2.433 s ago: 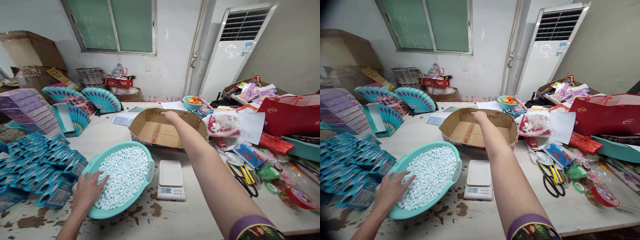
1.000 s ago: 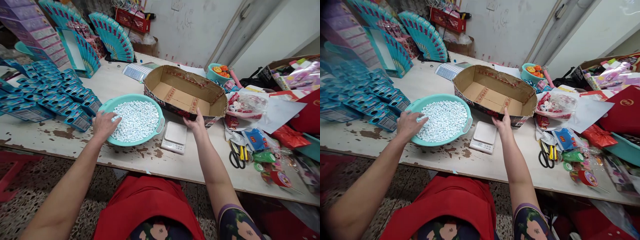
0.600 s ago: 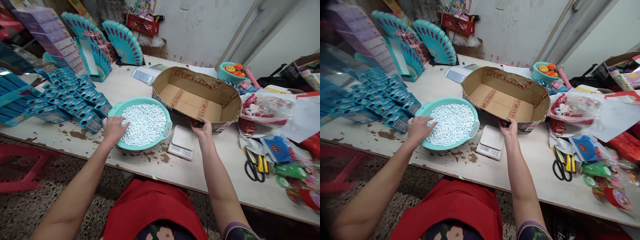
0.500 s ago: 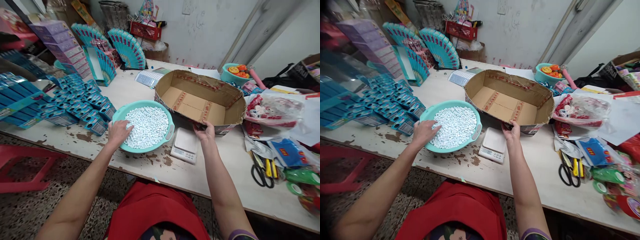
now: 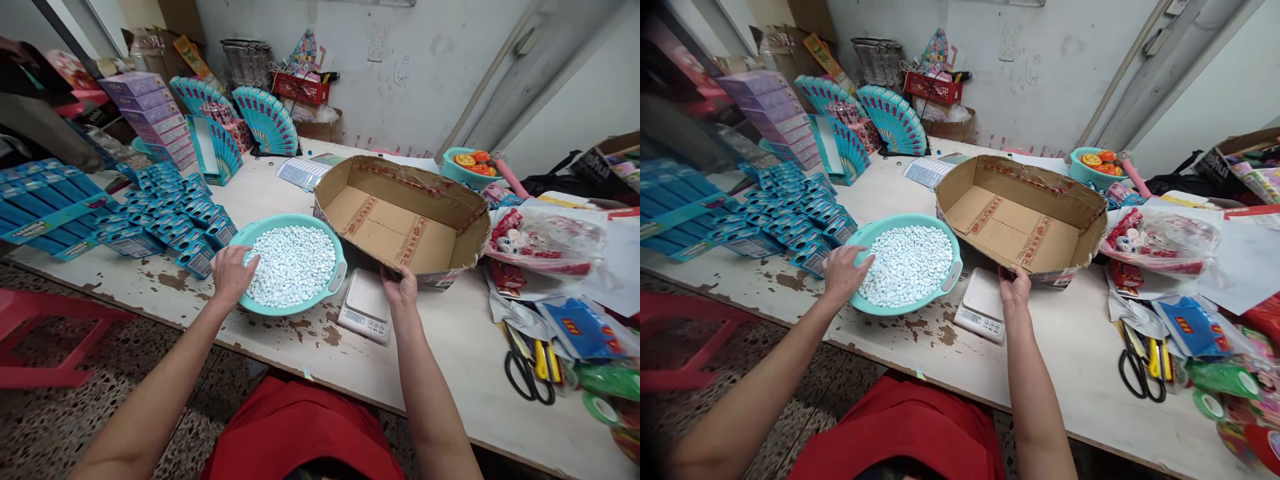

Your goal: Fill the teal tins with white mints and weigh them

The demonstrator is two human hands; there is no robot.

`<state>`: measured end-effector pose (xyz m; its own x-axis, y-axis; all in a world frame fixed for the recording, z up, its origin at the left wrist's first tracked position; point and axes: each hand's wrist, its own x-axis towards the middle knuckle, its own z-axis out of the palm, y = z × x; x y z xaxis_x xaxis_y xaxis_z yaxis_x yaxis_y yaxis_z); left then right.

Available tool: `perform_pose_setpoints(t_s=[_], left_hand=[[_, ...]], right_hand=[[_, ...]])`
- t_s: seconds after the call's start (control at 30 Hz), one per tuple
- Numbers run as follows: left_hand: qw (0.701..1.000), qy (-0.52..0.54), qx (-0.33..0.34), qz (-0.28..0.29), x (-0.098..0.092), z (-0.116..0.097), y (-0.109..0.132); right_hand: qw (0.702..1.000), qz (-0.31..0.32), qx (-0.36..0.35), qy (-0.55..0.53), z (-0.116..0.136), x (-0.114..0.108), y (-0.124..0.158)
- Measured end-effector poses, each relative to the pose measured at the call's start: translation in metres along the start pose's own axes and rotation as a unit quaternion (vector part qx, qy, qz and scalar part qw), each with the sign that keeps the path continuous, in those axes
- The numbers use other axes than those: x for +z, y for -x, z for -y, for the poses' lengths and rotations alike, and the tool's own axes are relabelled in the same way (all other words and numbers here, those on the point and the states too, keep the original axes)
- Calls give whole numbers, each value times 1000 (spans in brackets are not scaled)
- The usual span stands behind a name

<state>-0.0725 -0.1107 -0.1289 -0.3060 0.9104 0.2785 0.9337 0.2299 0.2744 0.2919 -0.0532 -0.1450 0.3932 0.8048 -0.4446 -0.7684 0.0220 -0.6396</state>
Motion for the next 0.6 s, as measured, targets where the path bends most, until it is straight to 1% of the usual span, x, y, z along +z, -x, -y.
perform_pose_setpoints(t_s=[0.07, 0.17, 0.23, 0.3, 0.43, 0.5, 0.57, 0.6], left_hand=[[1000, -16, -24, 10, -2, -5, 9], [998, -33, -27, 57, -3, -12, 19], [996, -32, -20, 84, -3, -13, 20], [994, -27, -20, 101, -2, -13, 18], [996, -26, -40, 81, 1, -12, 18], [995, -20, -50, 81, 3, -13, 20], [995, -12, -45, 93, 6, -12, 20], [995, -10, -42, 94, 7, -11, 20]], right_hand=[[1000, 5, -8, -5, -5, -1, 3], [1000, 0, -21, -8, -11, -3, 6], [1000, -6, -28, -6, -14, -5, 6], [999, -12, -33, -2, -16, -4, 5], [999, -22, -26, 4, -14, 0, 13], [1000, -14, -10, 8, -12, 0, 16], [1000, -5, -2, 8, -11, -4, 10], [1000, -13, -17, 8, -11, -7, 4]])
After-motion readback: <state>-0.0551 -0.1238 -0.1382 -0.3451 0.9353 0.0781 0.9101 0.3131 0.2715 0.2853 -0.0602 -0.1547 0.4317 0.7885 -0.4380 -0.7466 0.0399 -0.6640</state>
